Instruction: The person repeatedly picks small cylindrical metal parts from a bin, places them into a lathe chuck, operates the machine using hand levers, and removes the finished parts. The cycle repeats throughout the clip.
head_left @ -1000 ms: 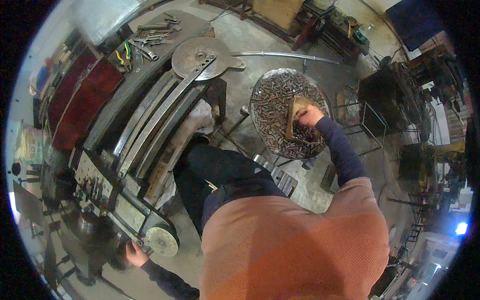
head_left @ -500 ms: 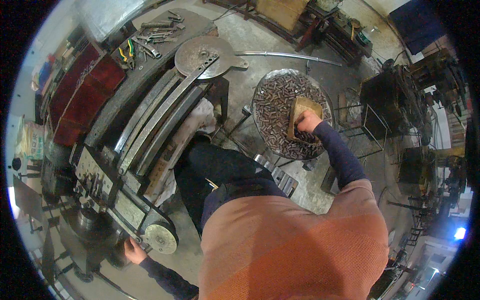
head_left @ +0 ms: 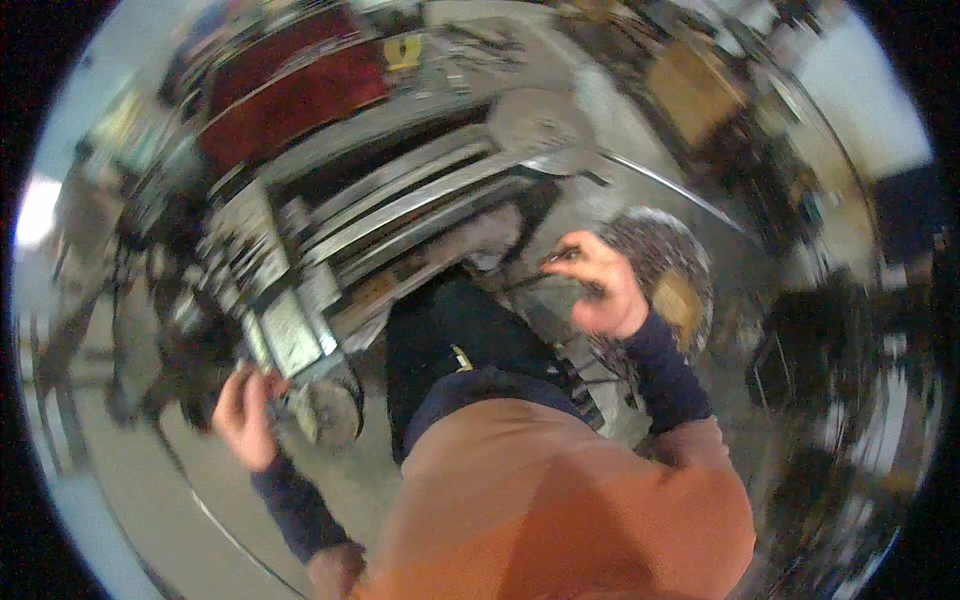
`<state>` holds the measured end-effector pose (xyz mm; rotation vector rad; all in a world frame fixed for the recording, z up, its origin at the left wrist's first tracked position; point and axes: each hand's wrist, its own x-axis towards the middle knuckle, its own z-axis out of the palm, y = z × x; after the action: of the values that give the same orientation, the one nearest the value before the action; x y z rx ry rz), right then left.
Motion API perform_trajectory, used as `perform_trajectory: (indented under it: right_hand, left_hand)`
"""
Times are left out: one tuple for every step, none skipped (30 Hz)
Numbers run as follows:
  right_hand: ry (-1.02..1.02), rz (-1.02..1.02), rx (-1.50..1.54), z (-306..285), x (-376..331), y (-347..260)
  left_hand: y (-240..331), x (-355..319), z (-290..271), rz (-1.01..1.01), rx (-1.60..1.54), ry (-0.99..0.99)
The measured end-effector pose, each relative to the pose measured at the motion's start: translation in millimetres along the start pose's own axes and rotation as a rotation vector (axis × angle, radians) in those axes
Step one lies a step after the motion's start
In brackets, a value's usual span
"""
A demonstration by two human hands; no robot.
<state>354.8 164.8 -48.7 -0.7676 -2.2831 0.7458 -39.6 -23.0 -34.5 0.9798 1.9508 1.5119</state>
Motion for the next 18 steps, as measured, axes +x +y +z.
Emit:
perform_trajectory:
  right_hand:
    - [-0.023, -0.084, 0.132, 16.5, 18.1, -16.2]
    - [-0.083, -0.166, 0.194, 34.5, 36.1, -30.0]
    - [-0.111, -0.245, 0.238, 51.9, 50.4, -43.1]
    - [-0.145, -0.306, 0.277, 64.0, 66.6, -60.7]
    - [-0.184, -0.367, 0.317, 75.7, 78.9, -77.6]
    - [-0.211, -0.414, 0.33, 83.5, 84.9, -87.7]
    - [-0.231, -0.45, 0.331, 89.8, 90.5, -95.1]
    - [-0.239, -0.473, 0.325, 94.9, 93.6, -99.4]
    - [-0.249, -0.488, 0.338, 98.0, 94.3, -99.8]
    - [-0.257, -0.5, 0.35, 100.9, 94.8, -99.8]
    - [-0.261, -0.499, 0.35, 102.0, 95.2, -100.0]
    - [-0.267, -0.505, 0.358, 103.9, 95.7, -100.4]
    - [-0.269, -0.493, 0.379, 105.4, 96.1, -101.5]
    - [-0.266, -0.48, 0.399, 106.9, 97.1, -103.0]
    - [-0.262, -0.467, 0.418, 108.0, 97.8, -103.9]
    - [-0.245, -0.474, 0.405, 109.7, 97.8, -103.2]
    - [-0.227, -0.482, 0.391, 112.1, 97.6, -101.3]
    - [-0.209, -0.49, 0.378, 113.6, 97.4, -100.3]
  left_hand:
    - [15.1, 3.1, 22.6, 0.062, 0.005, -0.139]
    - [22.8, 5.4, 39.4, 0.017, -0.002, -0.278]
    - [31.0, 2.0, 59.7, 0.042, -0.067, -0.347]
    - [34.5, 2.8, 68.9, 0.004, -0.085, -0.53]
    - [23.0, -5.8, 79.3, -0.088, -0.274, -0.553]
    - [14.2, -9.4, 87.5, -0.135, -0.395, -0.565]
    - [8.8, -10.8, 91.2, -0.171, -0.526, -0.593]
    - [9.6, -14.8, 91.8, -0.242, -0.644, -0.579]
    - [10.4, -18.6, 93.9, -0.302, -0.758, -0.571]
    - [8.9, -21.8, 93.7, -0.316, -0.777, -0.541]
    - [6.2, -22.7, 92.7, -0.337, -0.813, -0.534]
    - [3.0, -23.1, 92.1, -0.358, -0.847, -0.53]
    - [0.0, -23.8, 91.9, -0.379, -0.882, -0.529]
    - [-2.4, -23.5, 91.5, -0.379, -0.922, -0.522]
    - [-2.5, -23.0, 91.4, -0.371, -0.942, -0.527]
    - [-2.0, -22.5, 91.8, -0.363, -0.961, -0.533]
    - [-1.6, -21.9, 92.5, -0.354, -0.981, -0.54]
    - [-1.1, -21.9, 93.3, -0.361, -0.997, -0.534]
